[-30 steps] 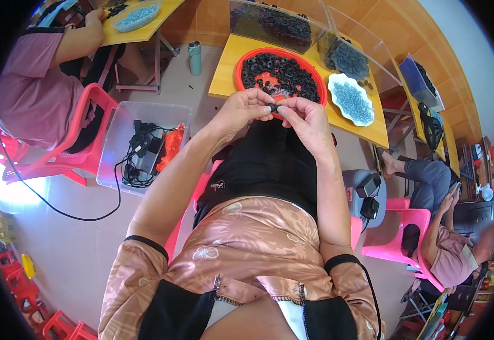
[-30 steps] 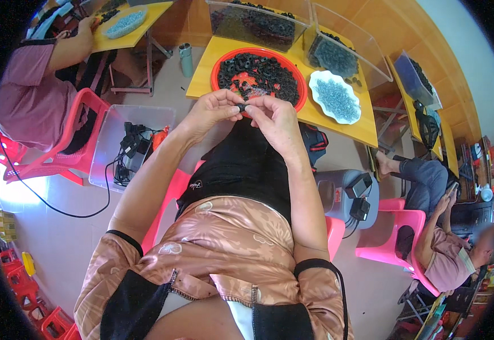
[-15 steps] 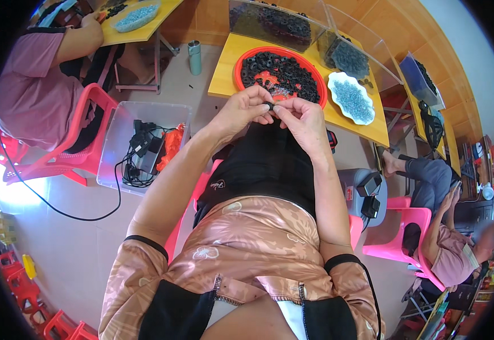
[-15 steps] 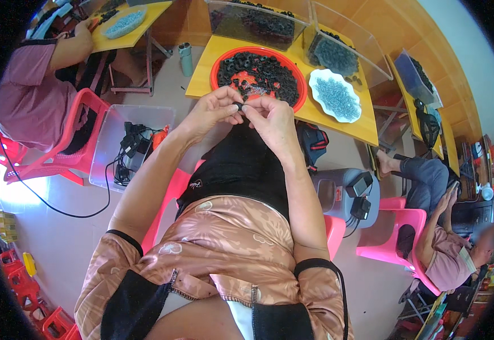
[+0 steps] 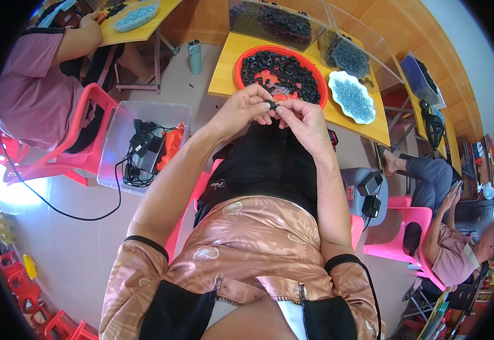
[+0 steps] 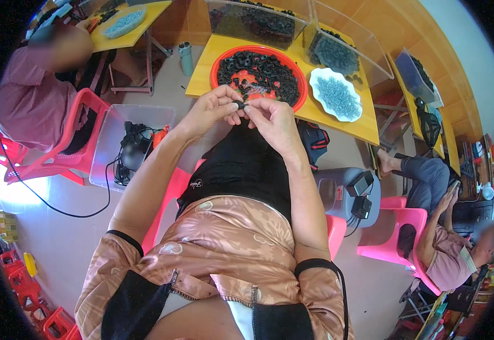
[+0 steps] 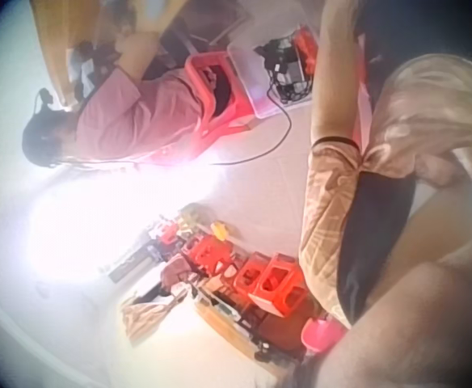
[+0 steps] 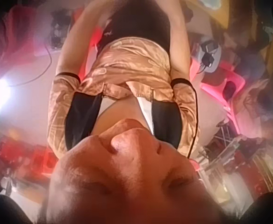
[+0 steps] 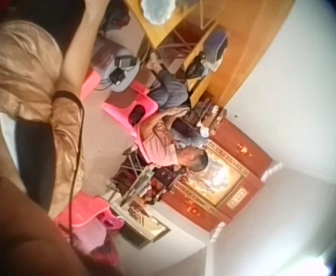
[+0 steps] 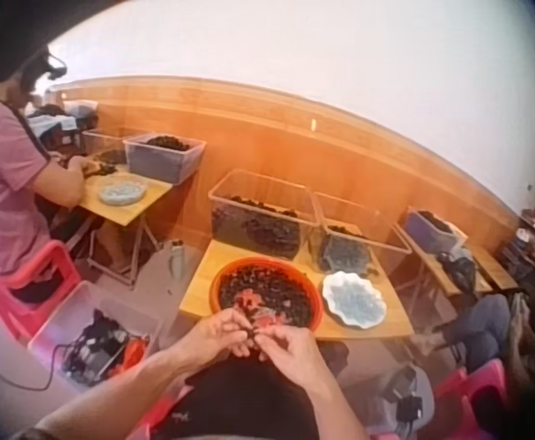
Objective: The person assembles plastic components by taking pieces from a tray and fitting them together by hand.
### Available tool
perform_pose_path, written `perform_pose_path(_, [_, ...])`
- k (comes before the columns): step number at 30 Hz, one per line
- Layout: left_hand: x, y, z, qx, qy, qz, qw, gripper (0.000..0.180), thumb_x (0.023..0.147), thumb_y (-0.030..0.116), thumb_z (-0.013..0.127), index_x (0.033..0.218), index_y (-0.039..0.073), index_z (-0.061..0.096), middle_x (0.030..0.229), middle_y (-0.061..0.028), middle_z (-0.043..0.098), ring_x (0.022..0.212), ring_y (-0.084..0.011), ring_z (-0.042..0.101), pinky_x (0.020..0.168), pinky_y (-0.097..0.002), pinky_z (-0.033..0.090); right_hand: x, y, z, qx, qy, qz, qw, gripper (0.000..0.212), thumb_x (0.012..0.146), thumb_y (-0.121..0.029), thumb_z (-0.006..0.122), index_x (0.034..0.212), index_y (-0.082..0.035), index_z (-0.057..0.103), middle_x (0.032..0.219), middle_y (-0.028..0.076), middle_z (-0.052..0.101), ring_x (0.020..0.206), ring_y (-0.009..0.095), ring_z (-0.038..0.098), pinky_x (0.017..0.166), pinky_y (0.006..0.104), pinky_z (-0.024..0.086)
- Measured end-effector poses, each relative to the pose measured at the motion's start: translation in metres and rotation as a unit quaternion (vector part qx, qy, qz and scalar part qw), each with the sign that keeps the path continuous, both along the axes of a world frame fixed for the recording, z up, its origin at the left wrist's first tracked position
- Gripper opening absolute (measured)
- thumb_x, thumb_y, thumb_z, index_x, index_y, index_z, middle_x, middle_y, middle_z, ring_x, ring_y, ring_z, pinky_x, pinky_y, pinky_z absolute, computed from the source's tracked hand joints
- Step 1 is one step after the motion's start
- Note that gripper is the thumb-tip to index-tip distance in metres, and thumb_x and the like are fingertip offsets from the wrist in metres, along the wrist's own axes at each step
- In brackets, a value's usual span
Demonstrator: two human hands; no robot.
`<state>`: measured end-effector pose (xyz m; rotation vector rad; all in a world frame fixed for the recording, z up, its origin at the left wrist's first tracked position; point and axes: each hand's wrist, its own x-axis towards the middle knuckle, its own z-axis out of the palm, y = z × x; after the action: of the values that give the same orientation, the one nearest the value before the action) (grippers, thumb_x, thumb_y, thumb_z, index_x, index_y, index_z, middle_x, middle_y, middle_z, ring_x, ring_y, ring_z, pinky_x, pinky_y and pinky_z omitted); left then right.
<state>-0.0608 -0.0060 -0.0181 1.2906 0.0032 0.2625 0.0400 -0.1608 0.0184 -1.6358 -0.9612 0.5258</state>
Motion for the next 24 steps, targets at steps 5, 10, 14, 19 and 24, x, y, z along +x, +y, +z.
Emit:
perform_pose_path(5, [-0.002, -0.001, 0.004, 0.029, -0.006, 0.010, 0.999, 0.013, 0.091, 0.009, 0.053, 0.102, 0.004, 0.051, 0.084, -0.0060, 0.062, 0.071, -0.0103, 0.060, 0.066, -0.0222, 0.048, 0.003, 0.003, -0.010, 0.045, 0.067, 0.007, 0.997, 0.015, 0.086, -0.011, 0.061, 0.091, 0.003, 0.065, 0.076, 0.004, 0.065, 0.061, 0.006, 0.056, 0.055, 0.0191, 0.044])
perform_pose_path(10, [-0.003, -0.001, 0.003, 0.069, -0.006, 0.029, 0.997, 0.009, 0.091, 0.006, 0.051, 0.099, 0.004, 0.050, 0.082, -0.0061, 0.062, 0.070, -0.0105, 0.060, 0.064, -0.0220, 0.048, 0.002, 0.007, -0.016, 0.079, 0.140, 0.008, 0.987, 0.012, 0.084, -0.010, 0.062, 0.087, 0.002, 0.065, 0.074, 0.004, 0.064, 0.059, 0.004, 0.053, 0.053, 0.0175, 0.041])
perform_pose_path(14, [-0.003, -0.006, 0.006, 0.071, -0.001, 0.041, 0.997, 0.007, 0.090, 0.004, 0.051, 0.098, 0.004, 0.050, 0.081, -0.0058, 0.061, 0.070, -0.0104, 0.059, 0.063, -0.0221, 0.048, 0.004, 0.008, -0.020, 0.107, 0.197, 0.020, 0.974, 0.010, 0.083, -0.009, 0.062, 0.083, 0.001, 0.063, 0.072, 0.004, 0.064, 0.056, 0.004, 0.053, 0.051, 0.0175, 0.040])
perform_pose_path(19, [-0.004, -0.008, 0.007, 0.188, -0.006, 0.088, 0.978, 0.006, 0.089, 0.000, 0.050, 0.095, 0.002, 0.049, 0.079, -0.0056, 0.060, 0.069, -0.0098, 0.059, 0.062, -0.0229, 0.048, 0.005, 0.009, -0.017, 0.076, 0.157, 0.026, 0.984, 0.008, 0.083, -0.007, 0.063, 0.082, 0.001, 0.063, 0.071, 0.004, 0.063, 0.056, 0.006, 0.053, 0.051, 0.0180, 0.041])
perform_pose_path(24, [-0.004, -0.010, 0.008, 0.138, -0.018, 0.030, 0.990, 0.006, 0.090, 0.002, 0.050, 0.096, 0.001, 0.050, 0.080, -0.0063, 0.060, 0.069, -0.0101, 0.059, 0.063, -0.0226, 0.048, 0.013, -0.009, 0.004, 0.007, 0.198, 0.072, 0.977, 0.009, 0.081, -0.008, 0.068, 0.084, 0.000, 0.066, 0.074, 0.006, 0.065, 0.058, 0.008, 0.056, 0.053, 0.0178, 0.044])
